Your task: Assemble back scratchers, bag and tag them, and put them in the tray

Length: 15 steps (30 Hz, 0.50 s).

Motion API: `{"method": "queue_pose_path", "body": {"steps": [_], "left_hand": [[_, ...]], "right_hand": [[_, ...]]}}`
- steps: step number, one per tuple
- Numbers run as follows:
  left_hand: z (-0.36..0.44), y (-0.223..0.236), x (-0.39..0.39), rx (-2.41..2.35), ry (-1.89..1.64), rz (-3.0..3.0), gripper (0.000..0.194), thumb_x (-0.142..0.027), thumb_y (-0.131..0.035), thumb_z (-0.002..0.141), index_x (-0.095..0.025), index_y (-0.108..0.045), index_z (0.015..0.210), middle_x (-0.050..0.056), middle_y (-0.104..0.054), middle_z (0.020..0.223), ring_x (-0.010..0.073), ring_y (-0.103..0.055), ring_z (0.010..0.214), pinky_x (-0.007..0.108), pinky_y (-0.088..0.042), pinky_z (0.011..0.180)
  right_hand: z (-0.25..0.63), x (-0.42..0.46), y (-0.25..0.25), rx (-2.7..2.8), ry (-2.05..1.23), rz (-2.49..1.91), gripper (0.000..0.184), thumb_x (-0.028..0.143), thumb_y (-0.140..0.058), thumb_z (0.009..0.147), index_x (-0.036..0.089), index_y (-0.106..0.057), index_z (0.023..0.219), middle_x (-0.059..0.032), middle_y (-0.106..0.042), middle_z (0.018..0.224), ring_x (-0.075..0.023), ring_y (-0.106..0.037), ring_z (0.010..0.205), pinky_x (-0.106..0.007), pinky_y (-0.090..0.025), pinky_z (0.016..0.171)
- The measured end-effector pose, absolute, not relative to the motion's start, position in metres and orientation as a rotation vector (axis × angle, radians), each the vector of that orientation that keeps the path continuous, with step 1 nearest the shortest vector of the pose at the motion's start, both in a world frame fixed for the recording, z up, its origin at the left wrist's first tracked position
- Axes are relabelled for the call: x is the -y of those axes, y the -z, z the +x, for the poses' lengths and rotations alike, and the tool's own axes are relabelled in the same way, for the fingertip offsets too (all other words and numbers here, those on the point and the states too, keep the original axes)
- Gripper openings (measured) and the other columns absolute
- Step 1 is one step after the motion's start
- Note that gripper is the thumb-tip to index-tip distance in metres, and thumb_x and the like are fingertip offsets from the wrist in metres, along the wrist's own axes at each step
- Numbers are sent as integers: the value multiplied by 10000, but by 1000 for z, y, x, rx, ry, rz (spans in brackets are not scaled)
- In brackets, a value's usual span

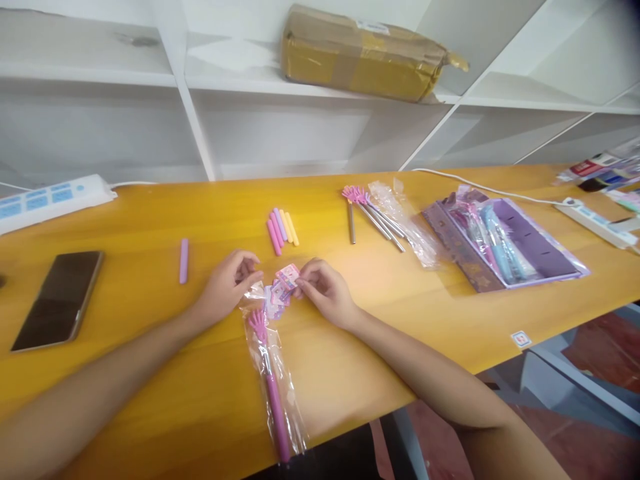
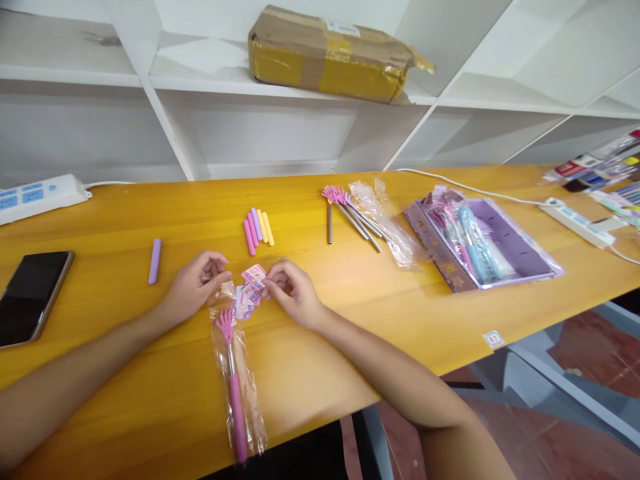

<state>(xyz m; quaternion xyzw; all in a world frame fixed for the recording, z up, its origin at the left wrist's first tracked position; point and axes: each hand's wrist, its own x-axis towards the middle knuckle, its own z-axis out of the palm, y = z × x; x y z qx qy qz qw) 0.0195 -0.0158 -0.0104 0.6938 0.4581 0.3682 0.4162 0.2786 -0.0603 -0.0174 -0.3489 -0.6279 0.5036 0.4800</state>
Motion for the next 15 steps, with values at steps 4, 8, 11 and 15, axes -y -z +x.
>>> {"method": "queue_pose_path", "body": {"steps": [4, 8, 11, 15], "left_hand": [[19, 13, 11, -1098, -930, 1572, 227, -332, -758, 900, -226, -617, 1043, 16, -631, 935, 189, -634, 872, 307, -525, 760], [17, 14, 6, -995, -956, 1347, 321, -369, -806, 858, -209, -581, 1022, 7, -623, 928, 171, -652, 842, 288, -572, 709], [15, 14, 2, -950, -992, 1248, 383, -391, -848, 819, -195, -582, 1012, 24, -651, 983, 179, -674, 884, 312, -615, 742], [13, 16, -1, -896, -992, 1185, 395, -396, -868, 807, -186, -603, 1012, 36, -667, 1017, 189, -687, 908, 338, -632, 775]], "right_hand": [[272, 63, 15, 1658, -1051, -848, 166, 335, -552, 1062, 176, -592, 1040, -83, -599, 1047, -124, -701, 834, -301, -635, 767], [256, 48, 5, 1828, -712, -882, 155, 278, -525, 1061, 196, -656, 1069, -94, -666, 1052, -159, -679, 971, -337, -610, 866], [242, 30, 0, 1843, -602, -853, 169, 268, -518, 1057, 195, -671, 1063, -93, -690, 1050, -172, -661, 1023, -360, -580, 918], [237, 18, 4, 1827, -618, -840, 186, 297, -518, 1060, 186, -667, 1063, -97, -690, 1038, -169, -659, 986, -348, -574, 875]]}}
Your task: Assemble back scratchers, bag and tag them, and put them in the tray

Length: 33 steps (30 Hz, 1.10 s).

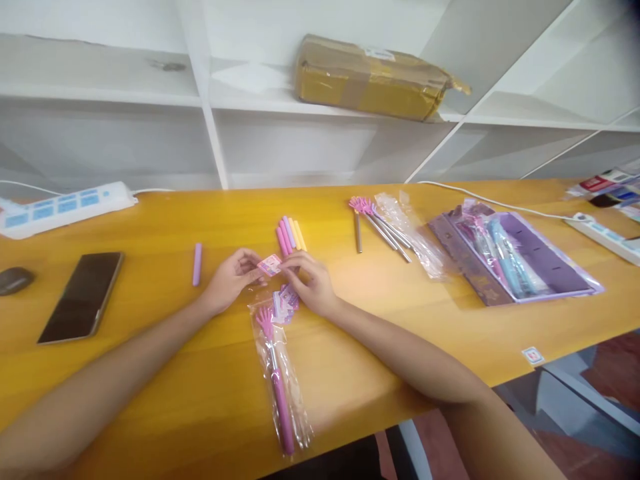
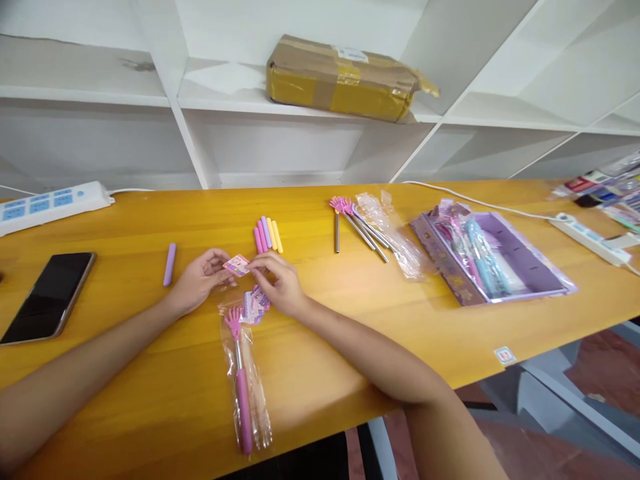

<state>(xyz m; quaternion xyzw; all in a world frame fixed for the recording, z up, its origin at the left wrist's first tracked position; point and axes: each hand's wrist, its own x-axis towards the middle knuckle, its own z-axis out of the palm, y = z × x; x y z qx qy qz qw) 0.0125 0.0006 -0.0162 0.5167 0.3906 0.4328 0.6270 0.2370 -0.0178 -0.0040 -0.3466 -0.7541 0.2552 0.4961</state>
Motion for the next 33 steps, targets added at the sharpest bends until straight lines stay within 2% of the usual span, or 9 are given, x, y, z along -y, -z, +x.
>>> {"method": "queue_pose_path", "body": {"steps": [7, 16, 22, 27, 33], "left_hand": [[10, 18, -2, -902, -982, 1252, 338, -350, -880, 806, -178, -646, 979, 35, -661, 993, 186, -674, 960, 321, -561, 884], [14, 10, -1, -916, -964, 1269, 322, -343, -887, 792, -182, -653, 944, 14, -672, 932, 177, -661, 892, 299, -531, 834], [12, 11, -1, -910, -937, 1252, 297, -352, -865, 821, -176, -663, 948, 17, -680, 918, 168, -659, 858, 293, -534, 796], [12, 11, -1, -913, -910, 1230, 327, -333, -900, 771, -175, -672, 943, 14, -690, 902, 163, -661, 840, 285, -527, 783], [12, 11, -2, -948, -939, 1228, 331, -344, -893, 774, -175, -656, 930, 9, -671, 895, 155, -650, 841, 285, -511, 809]], "right_hand": [[242, 25, 8, 1786, -709, -842, 179, 346, -589, 1039, 182, -617, 975, -69, -682, 967, -141, -642, 843, -311, -550, 777], [236, 24, 12, 1741, -736, -827, 160, 288, -651, 1010, 179, -573, 922, -46, -672, 925, -129, -641, 830, -291, -537, 794], [237, 23, 17, 1817, -731, -886, 180, 339, -666, 1009, 164, -622, 1005, -42, -678, 885, -110, -635, 771, -244, -541, 716], [237, 23, 16, 1888, -662, -789, 94, 243, -663, 1010, 167, -653, 1064, -21, -670, 871, -81, -623, 746, -197, -517, 668], [239, 22, 15, 1989, -596, -766, 78, 216, -629, 1019, 172, -668, 1070, -41, -660, 913, -97, -594, 769, -219, -499, 669]]}}
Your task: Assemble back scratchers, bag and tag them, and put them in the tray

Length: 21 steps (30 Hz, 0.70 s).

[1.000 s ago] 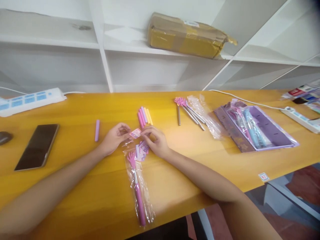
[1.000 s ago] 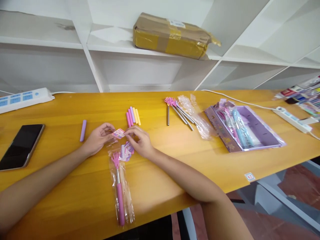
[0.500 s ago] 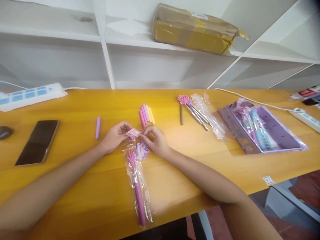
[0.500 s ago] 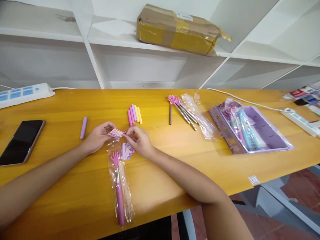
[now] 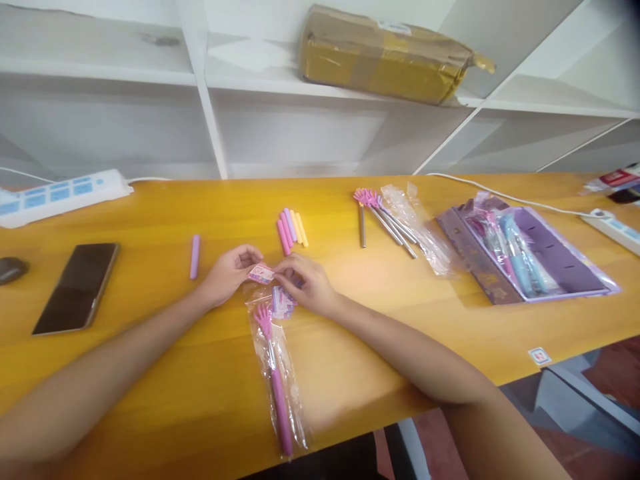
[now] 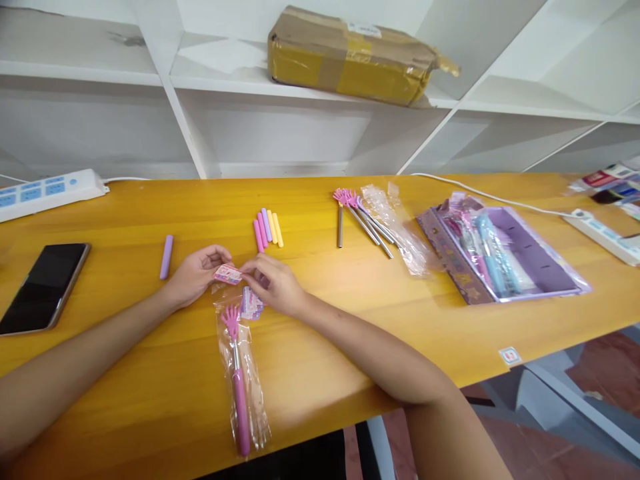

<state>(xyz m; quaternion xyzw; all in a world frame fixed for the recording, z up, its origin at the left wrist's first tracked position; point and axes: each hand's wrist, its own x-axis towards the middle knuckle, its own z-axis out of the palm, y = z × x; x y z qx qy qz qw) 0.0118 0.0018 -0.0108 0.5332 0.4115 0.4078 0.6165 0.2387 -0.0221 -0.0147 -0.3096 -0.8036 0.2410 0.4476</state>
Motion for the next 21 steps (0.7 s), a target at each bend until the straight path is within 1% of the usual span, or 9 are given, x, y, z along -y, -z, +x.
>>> {"method": "queue_pose_path", "body": {"steps": [4, 10, 15, 18, 21], "left_hand": [[11, 12, -2, -932, -932, 1234, 323, -333, -887, 784, -179, -659, 955, 13, -668, 925, 162, -647, 881, 286, -507, 834], [8, 13, -5, -922, -876, 1259, 333, -327, -881, 792, -184, -676, 1012, 35, -691, 1016, 190, -666, 973, 310, -507, 886], [6, 14, -6, -887, -833, 1252, 329, -325, -871, 808, -187, -679, 1038, 48, -713, 1055, 201, -684, 1016, 328, -521, 906], [6, 14, -6, -909, -846, 1219, 348, -325, -888, 785, -178, -684, 1026, 49, -715, 1025, 199, -690, 984, 326, -533, 883], [8, 12, -6, -929, -854, 1182, 349, -328, -898, 764, -168, -693, 997, 46, -712, 964, 186, -685, 908, 308, -537, 820]], "right_hand": [[240, 23, 15, 1990, -604, -781, 85, 206, -624, 1013, 172, -660, 1082, -39, -649, 916, -89, -574, 731, -216, -485, 650], [241, 22, 16, 1924, -609, -841, 67, 183, -611, 992, 166, -636, 1052, -18, -596, 863, -68, -520, 645, -205, -460, 615], [243, 20, 17, 1907, -615, -868, 65, 161, -612, 961, 167, -622, 1025, -7, -581, 840, -72, -523, 648, -207, -466, 636], [244, 20, 17, 1917, -633, -874, 77, 158, -611, 955, 166, -617, 1032, -8, -583, 851, -72, -525, 649, -208, -467, 640], [243, 20, 17, 1927, -645, -871, 85, 151, -604, 957, 167, -617, 1039, -10, -582, 864, -69, -528, 646, -210, -468, 638]]}}
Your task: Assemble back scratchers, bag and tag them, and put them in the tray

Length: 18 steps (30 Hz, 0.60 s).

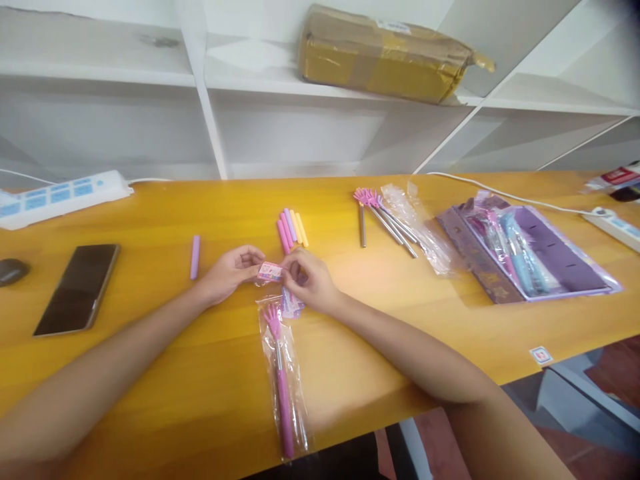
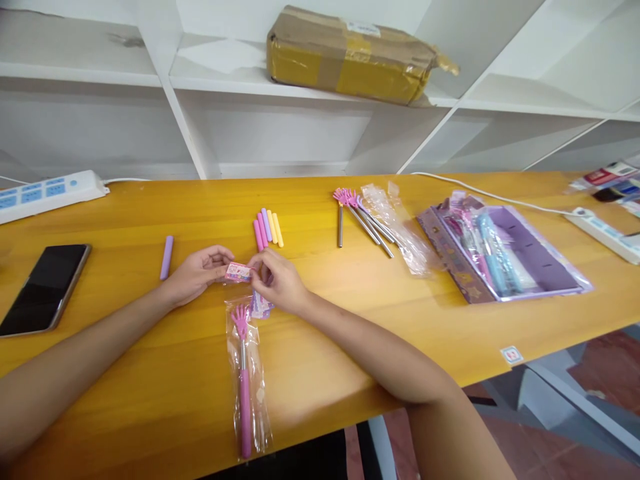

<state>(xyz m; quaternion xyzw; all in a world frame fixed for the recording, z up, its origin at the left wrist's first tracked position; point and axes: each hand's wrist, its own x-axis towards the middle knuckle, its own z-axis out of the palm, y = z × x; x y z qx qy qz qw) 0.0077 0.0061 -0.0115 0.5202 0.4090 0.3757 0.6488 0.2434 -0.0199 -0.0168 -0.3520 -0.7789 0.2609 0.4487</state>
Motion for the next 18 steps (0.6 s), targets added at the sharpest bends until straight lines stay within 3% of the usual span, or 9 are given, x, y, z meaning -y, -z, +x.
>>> {"method": "queue_pose_path", "body": {"steps": [5, 18], "left_hand": [[10, 4, -6, -943, -845, 1116, 337, -290, -921, 702, -158, -721, 939, 27, -697, 873, 163, -658, 814, 286, -514, 753], [10, 0, -4, -908, -838, 1025, 312, -253, -929, 708, -157, -728, 926, 18, -720, 854, 162, -700, 831, 305, -550, 813]], "right_hand": [[242, 22, 15, 1986, -611, -842, 112, 144, -592, 963, 170, -638, 1063, -23, -585, 889, -68, -515, 638, -213, -459, 618], [241, 22, 12, 2126, -442, -741, 150, 153, -568, 981, 170, -682, 1077, -49, -616, 922, -98, -531, 733, -246, -479, 708]]}}
